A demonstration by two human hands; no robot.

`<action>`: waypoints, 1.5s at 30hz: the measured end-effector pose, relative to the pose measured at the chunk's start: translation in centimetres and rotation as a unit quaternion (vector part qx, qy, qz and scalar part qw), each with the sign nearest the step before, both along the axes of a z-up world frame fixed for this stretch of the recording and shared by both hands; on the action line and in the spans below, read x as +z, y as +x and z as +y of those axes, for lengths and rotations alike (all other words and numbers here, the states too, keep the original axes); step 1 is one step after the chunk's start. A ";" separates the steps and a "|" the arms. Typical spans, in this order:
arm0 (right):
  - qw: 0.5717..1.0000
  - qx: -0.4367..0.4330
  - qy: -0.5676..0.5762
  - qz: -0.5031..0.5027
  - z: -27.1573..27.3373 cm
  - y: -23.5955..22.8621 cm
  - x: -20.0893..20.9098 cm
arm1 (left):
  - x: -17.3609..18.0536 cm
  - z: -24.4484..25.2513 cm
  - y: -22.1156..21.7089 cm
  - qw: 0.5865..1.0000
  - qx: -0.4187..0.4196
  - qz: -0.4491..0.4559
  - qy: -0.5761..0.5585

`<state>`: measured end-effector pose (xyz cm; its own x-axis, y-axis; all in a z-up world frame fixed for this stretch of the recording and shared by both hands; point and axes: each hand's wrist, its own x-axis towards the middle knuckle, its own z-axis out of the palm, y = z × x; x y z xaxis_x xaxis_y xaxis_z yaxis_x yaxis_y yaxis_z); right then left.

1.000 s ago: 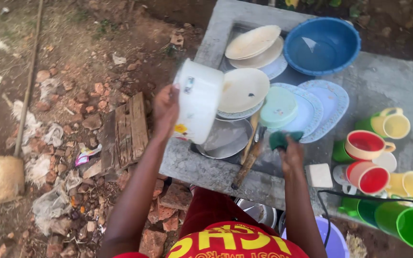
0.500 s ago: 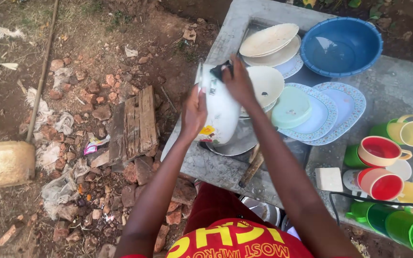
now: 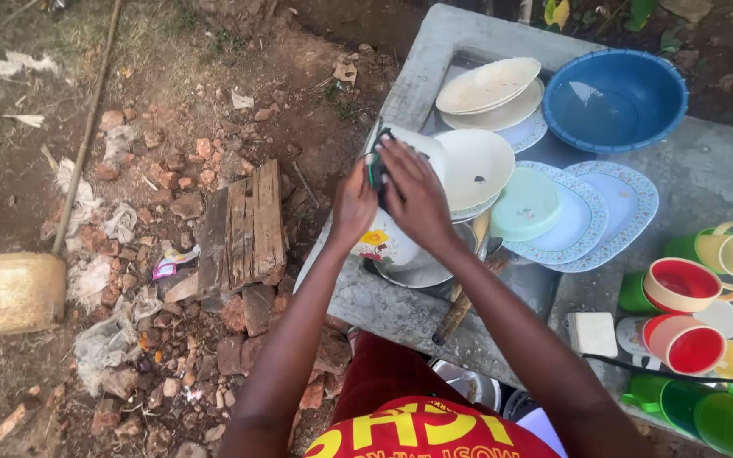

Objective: Washing various dishes including plates, bowls, and a large pot using a sponge

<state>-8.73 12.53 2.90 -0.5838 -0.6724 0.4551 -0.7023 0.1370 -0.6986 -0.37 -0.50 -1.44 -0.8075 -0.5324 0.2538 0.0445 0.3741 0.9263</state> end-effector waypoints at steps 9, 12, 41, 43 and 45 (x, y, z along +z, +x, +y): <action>0.981 -0.111 0.137 0.078 -2.7 -2.3 -3.3 | -0.1 0.4 2.1 0.999 -0.019 -0.029 -0.023; 0.972 -0.096 0.155 0.147 -0.1 2.9 2.4 | 0.4 0.6 2.5 0.999 0.005 -0.022 -0.038; 0.753 -0.065 -0.162 -0.634 9.9 -3.3 -7.0 | 10.6 5.0 5.0 0.964 0.018 0.088 0.251; 0.732 -0.110 -0.196 -0.643 9.7 -3.1 -4.0 | 10.4 5.5 5.0 0.969 0.017 0.085 0.231; 0.707 -0.155 -0.230 -0.650 9.2 -3.8 -0.8 | 9.2 5.5 5.0 0.974 0.016 0.081 0.211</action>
<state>-12.57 21.74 2.06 -0.7974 -0.3749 -0.4728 0.5884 -0.3090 -0.7472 4.60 5.02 7.71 -0.7559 -0.6417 0.1299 0.1973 -0.0341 0.9797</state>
